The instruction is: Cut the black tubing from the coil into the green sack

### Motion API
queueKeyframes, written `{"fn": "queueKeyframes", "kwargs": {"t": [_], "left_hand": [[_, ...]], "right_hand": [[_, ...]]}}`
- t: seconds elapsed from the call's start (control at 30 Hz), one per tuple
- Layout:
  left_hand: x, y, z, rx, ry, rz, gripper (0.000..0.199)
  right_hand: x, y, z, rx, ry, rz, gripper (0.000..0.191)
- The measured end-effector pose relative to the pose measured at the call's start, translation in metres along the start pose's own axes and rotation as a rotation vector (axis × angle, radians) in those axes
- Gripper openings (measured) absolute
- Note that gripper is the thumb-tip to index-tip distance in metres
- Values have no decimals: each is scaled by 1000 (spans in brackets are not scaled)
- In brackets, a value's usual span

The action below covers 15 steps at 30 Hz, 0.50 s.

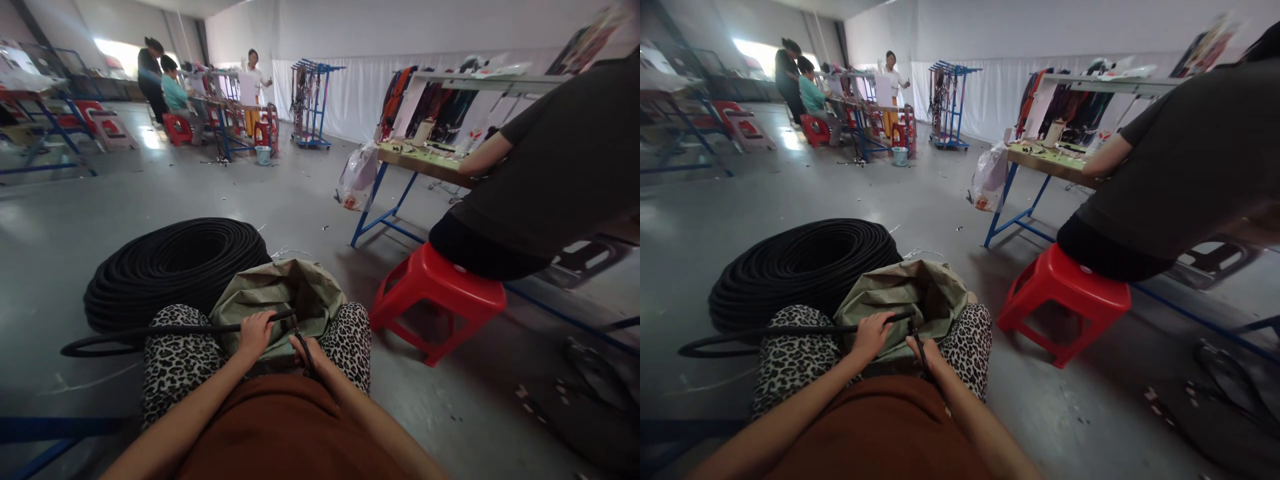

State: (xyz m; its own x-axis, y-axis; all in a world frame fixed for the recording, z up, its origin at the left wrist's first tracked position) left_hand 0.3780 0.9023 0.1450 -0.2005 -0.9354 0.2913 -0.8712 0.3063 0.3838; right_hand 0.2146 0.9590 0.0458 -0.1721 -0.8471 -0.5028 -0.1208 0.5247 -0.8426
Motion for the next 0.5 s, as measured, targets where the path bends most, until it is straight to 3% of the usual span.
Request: {"fn": "queueKeyframes", "kwargs": {"t": [0.5], "left_hand": [[-5, 1, 2, 37, -60, 76, 33]], "right_hand": [[-6, -5, -2, -20, 10, 29, 41]]}}
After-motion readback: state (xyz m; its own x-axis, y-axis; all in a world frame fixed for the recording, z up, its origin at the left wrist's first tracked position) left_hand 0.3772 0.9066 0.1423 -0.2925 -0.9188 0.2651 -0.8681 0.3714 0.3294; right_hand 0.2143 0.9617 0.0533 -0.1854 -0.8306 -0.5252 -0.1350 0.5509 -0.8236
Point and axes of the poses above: each hand's wrist, its own x-axis towards the middle knuckle, its own z-axis out of the palm, y = z × x, the point moved 4 cm from there along x, towards the middle knuckle, and after that the axes turned 13 degrees about y, right-handed, at the moved point
